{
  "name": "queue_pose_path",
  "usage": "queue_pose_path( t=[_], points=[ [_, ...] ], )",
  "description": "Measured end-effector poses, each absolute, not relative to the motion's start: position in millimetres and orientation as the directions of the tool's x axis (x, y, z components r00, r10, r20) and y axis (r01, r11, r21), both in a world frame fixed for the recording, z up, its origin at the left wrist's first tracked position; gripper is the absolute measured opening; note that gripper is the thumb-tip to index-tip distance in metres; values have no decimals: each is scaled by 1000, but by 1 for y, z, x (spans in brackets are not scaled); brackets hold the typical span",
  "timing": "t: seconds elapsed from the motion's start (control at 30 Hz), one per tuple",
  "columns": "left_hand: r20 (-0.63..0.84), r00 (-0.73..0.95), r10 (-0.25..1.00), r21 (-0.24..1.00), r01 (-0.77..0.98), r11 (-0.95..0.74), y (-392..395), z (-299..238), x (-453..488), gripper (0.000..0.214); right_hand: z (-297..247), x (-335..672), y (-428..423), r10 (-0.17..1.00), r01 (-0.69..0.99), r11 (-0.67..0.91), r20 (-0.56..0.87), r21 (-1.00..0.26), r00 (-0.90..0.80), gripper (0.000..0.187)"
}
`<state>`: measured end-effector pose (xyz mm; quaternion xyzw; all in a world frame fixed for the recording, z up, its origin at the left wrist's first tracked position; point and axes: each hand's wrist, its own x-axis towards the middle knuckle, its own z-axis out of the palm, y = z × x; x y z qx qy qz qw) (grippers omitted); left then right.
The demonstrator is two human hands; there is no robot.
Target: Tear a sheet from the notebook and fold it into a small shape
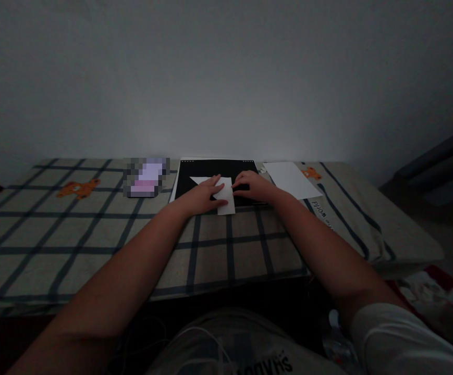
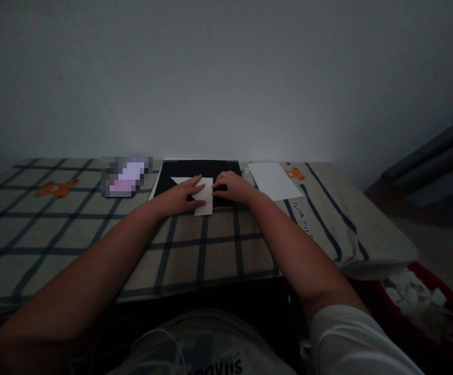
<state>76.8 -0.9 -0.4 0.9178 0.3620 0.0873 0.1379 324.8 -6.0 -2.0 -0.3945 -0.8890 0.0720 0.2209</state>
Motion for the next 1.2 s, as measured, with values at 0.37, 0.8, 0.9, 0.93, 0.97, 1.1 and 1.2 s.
queue_pose_path(
  t=[0.37,0.8,0.9,0.93,0.97,1.1,1.2],
  points=[
    [52,730,682,299,640,-708,-1,2,78,80,10,316,-12,722,666,692,281,-277,-633,10],
    [50,732,679,320,632,-706,-1,3,78,78,14,313,-14,738,682,674,232,-282,-633,9],
    [47,734,677,313,633,-708,0,3,78,79,13,312,-14,745,692,667,232,-277,-626,10],
    [47,736,676,309,633,-710,0,2,78,79,13,311,-13,746,694,666,235,-273,-623,10],
    [46,737,675,303,633,-712,0,2,78,79,13,311,-13,747,697,665,237,-268,-622,10],
    [43,734,678,290,640,-711,0,1,77,80,11,311,-12,749,701,662,240,-265,-618,11],
    [51,734,678,300,636,-711,0,1,77,81,10,311,-12,754,692,656,246,-301,-609,10]
  ],
)
